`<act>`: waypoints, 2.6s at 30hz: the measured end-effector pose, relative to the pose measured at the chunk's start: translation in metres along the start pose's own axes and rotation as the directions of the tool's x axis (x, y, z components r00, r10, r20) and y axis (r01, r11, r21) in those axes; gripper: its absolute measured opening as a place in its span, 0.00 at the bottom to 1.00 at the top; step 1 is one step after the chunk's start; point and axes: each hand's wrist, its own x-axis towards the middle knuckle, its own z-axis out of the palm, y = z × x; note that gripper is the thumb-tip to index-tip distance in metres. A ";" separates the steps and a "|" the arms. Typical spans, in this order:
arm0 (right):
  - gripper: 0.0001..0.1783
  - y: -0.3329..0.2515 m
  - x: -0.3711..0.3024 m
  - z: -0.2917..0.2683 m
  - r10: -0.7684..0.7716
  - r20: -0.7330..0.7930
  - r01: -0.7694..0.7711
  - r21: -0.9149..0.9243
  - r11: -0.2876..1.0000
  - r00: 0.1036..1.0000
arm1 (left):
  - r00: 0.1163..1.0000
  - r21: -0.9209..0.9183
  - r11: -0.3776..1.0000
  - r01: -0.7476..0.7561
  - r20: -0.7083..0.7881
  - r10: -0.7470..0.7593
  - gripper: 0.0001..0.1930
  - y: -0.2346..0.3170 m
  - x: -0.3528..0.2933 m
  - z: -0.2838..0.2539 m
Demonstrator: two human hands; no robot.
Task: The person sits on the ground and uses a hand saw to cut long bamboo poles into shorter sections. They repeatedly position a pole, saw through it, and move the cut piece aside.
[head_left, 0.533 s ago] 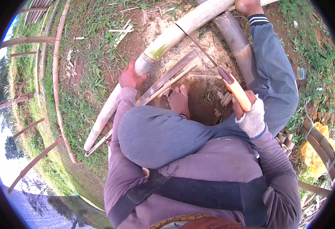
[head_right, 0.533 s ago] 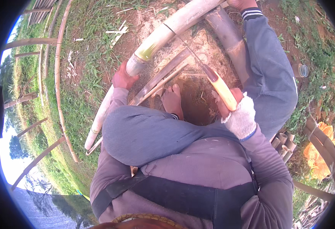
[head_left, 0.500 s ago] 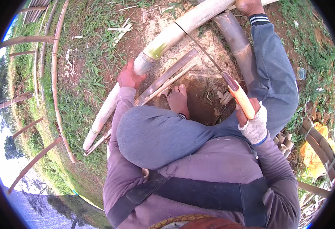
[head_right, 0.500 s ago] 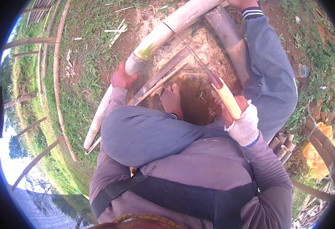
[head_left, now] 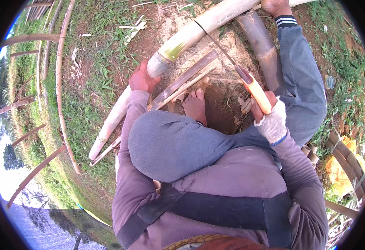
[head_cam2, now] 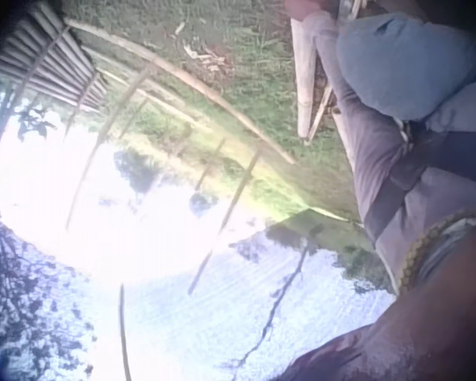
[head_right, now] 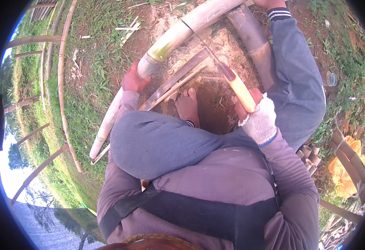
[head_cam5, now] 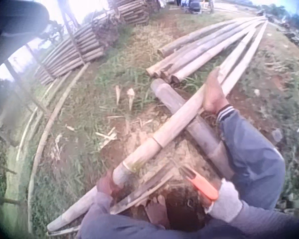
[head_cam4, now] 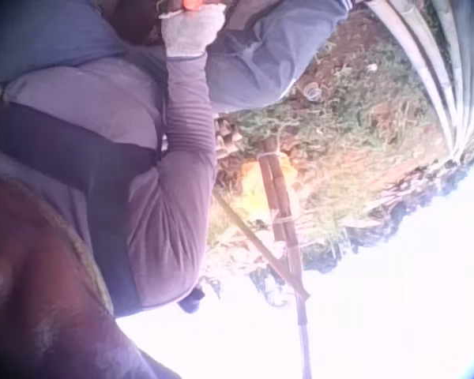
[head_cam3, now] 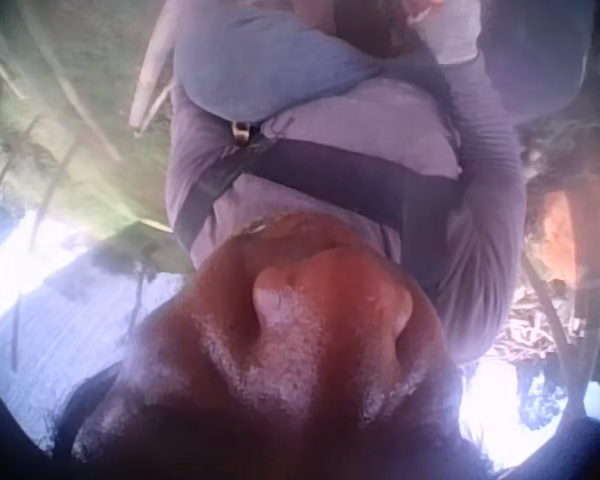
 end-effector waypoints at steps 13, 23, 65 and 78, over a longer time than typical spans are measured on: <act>0.12 0.016 0.062 0.059 0.156 -0.077 -0.153 0.042 0.987 0.985 | 1.000 0.000 1.000 0.006 0.019 -0.006 0.47 0.012 0.008 -0.012; 0.12 0.031 0.086 0.074 0.192 -0.014 -0.192 0.013 0.981 0.981 | 1.000 -0.022 1.000 -0.019 0.002 0.019 0.48 0.005 0.010 0.005; 0.42 -0.009 0.170 0.105 -0.118 0.630 -0.312 0.527 0.790 0.767 | -0.040 -0.605 -0.051 -0.795 0.136 -0.990 0.33 -0.076 -0.229 -0.032; 0.24 0.145 0.179 0.072 -0.134 0.580 0.012 0.210 0.978 0.803 | -0.756 -0.954 -0.095 -0.284 0.283 -0.590 0.46 -0.307 -0.599 -0.024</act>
